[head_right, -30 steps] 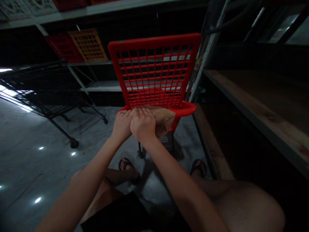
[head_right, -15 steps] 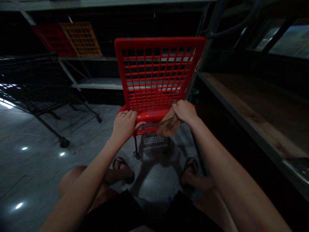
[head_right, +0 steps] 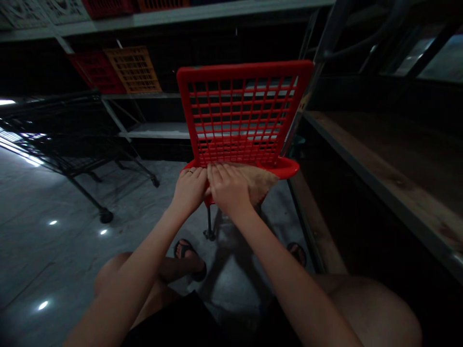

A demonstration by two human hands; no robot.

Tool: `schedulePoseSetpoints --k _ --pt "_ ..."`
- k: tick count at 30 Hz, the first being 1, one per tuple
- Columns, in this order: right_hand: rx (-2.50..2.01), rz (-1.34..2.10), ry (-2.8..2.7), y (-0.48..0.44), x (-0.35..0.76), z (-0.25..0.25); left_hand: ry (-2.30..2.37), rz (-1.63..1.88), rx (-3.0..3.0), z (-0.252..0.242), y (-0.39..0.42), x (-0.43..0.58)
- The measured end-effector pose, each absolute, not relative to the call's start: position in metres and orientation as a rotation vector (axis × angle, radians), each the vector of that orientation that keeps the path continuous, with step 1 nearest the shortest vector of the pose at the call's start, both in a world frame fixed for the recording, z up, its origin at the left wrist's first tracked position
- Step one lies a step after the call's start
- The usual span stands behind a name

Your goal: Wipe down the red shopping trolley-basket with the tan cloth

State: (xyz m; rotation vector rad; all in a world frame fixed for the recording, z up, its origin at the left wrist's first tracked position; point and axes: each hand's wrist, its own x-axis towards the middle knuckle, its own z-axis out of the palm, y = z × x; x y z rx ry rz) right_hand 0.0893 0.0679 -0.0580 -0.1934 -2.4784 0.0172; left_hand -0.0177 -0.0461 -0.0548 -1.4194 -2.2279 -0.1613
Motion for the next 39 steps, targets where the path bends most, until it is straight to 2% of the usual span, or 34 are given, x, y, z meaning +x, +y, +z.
schedulePoseSetpoints --k 9,15,18,23,28,31,35,39 --pt "-0.204 0.003 -2.416 0.118 0.149 -0.081 -2.179 -0.256 -1.442 -0.058 -0.04 -0.012" --pt "-0.236 -0.072 -2.465 0.118 0.164 -0.071 -2.202 -0.256 -1.441 -0.056 -0.039 -0.007" --pt "-0.223 0.017 -2.44 0.128 0.172 -0.064 -2.222 -0.231 -1.447 -0.053 -0.042 -0.009" --pt "-0.26 0.51 -2.004 0.139 0.174 -0.036 -2.23 -0.199 -1.467 -0.049 -0.046 -0.013" --pt "-0.393 0.435 -1.484 0.124 0.158 0.004 -2.219 -0.209 -1.445 -0.05 -0.047 -0.011" --pt "-0.281 0.367 -1.733 0.122 0.146 -0.007 -2.212 -0.206 -1.431 -0.052 -0.045 -0.009" --pt "-0.103 0.235 -2.308 0.126 0.143 -0.05 -2.207 -0.204 -1.429 -0.053 -0.044 -0.007" --pt "-0.098 0.028 -2.365 0.119 0.142 -0.068 -2.219 -0.195 -1.431 -0.051 -0.043 -0.006"
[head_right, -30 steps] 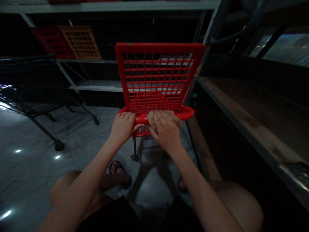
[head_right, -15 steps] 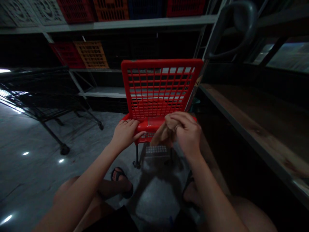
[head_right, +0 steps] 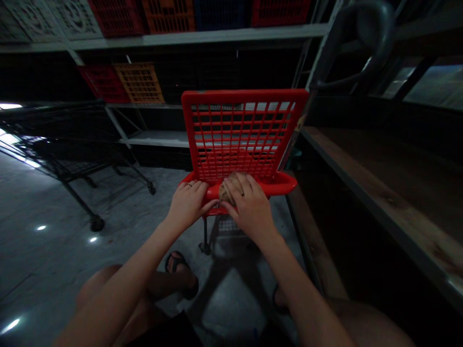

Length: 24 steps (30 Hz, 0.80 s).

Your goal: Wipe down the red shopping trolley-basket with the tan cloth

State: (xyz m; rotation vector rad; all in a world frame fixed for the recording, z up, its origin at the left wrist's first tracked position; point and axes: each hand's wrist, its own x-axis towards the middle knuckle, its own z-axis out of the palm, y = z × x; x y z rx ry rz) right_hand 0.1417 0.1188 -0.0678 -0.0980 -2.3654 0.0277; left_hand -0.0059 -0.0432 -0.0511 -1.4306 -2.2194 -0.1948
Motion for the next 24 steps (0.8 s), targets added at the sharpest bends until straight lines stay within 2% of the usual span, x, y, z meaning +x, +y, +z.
schedulePoseSetpoints --k 3,7,13,16,21,24 --pt "0.072 -0.028 -2.347 0.114 0.135 -0.063 -2.253 -0.18 -1.442 -0.049 -0.045 -0.008" --pt "0.239 0.092 -2.364 0.139 0.142 -0.057 -2.261 -0.186 -1.483 -0.049 -0.05 -0.014" --pt "0.054 0.15 -2.21 0.198 0.187 -0.071 -2.234 -0.226 -1.467 -0.052 -0.048 -0.01" --pt "-0.039 0.168 -2.148 0.181 0.181 -0.071 -2.252 -0.235 -1.453 -0.053 -0.038 0.002" --pt "0.056 0.239 -2.242 0.13 0.138 -0.054 -2.291 -0.295 -1.506 -0.05 -0.031 0.023" --pt "-0.036 0.301 -2.235 0.131 0.13 -0.049 -2.196 -0.601 -1.571 -0.042 -0.039 0.017"
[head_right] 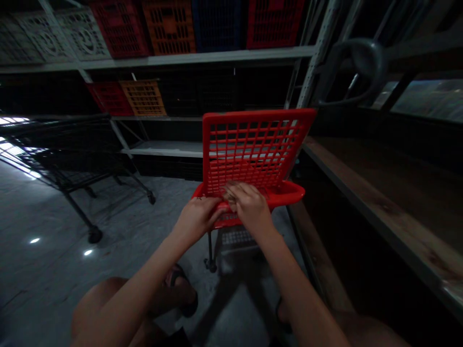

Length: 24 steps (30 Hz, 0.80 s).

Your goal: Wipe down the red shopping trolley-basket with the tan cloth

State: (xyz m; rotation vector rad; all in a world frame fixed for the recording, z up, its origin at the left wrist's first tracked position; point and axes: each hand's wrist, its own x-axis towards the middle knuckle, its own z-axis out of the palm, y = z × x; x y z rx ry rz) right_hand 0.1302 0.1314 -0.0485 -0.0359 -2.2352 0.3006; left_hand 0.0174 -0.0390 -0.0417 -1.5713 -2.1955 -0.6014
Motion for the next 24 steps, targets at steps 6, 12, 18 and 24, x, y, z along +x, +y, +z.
schedulePoseSetpoints --k 6,12,18,24 --pt "-0.05 0.324 -2.282 0.153 0.148 -0.047 -1.867 -1.444 -1.167 0.01 -0.028 -0.017" --pt "-0.121 0.297 -2.334 0.152 0.165 -0.044 -1.944 -1.58 -1.636 0.053 0.029 -0.012" --pt "-0.22 0.684 -2.255 0.175 0.184 -0.033 -2.044 -1.673 -1.633 0.064 0.05 -0.005" --pt "-0.223 0.682 -1.888 0.183 0.167 0.027 -2.085 -2.014 -1.496 0.065 0.075 -0.027"
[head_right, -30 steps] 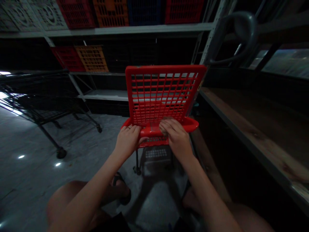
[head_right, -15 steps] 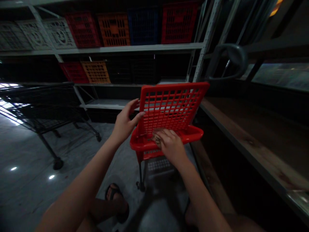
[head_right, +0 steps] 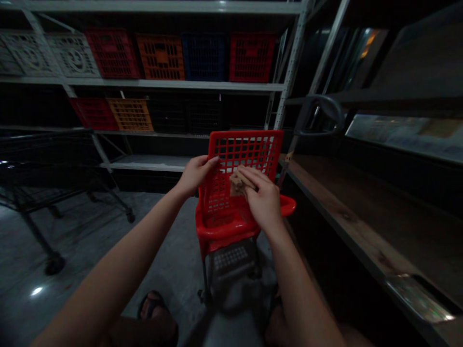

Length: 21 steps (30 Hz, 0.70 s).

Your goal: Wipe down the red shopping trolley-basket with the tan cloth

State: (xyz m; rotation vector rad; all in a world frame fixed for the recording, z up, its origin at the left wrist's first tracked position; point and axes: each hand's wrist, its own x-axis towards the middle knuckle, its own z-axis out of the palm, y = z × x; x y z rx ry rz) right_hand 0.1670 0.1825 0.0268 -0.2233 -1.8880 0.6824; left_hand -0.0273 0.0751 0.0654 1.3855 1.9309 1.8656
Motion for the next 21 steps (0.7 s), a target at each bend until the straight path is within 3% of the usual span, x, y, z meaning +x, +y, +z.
schedulePoseSetpoints --k 4,9,17,21 --pt "-0.308 0.524 -1.632 0.221 0.132 0.049 1.718 1.897 1.176 0.07 0.082 -0.042" --pt "-0.467 0.559 -1.405 0.263 0.079 0.049 1.542 1.873 1.085 0.072 0.076 -0.048" --pt "-0.149 0.401 -1.915 0.159 0.04 0.023 1.635 2.036 1.155 0.046 0.077 -0.069" --pt "-0.033 0.314 -2.01 0.167 0.055 0.022 1.655 2.074 1.065 0.035 0.074 -0.06"
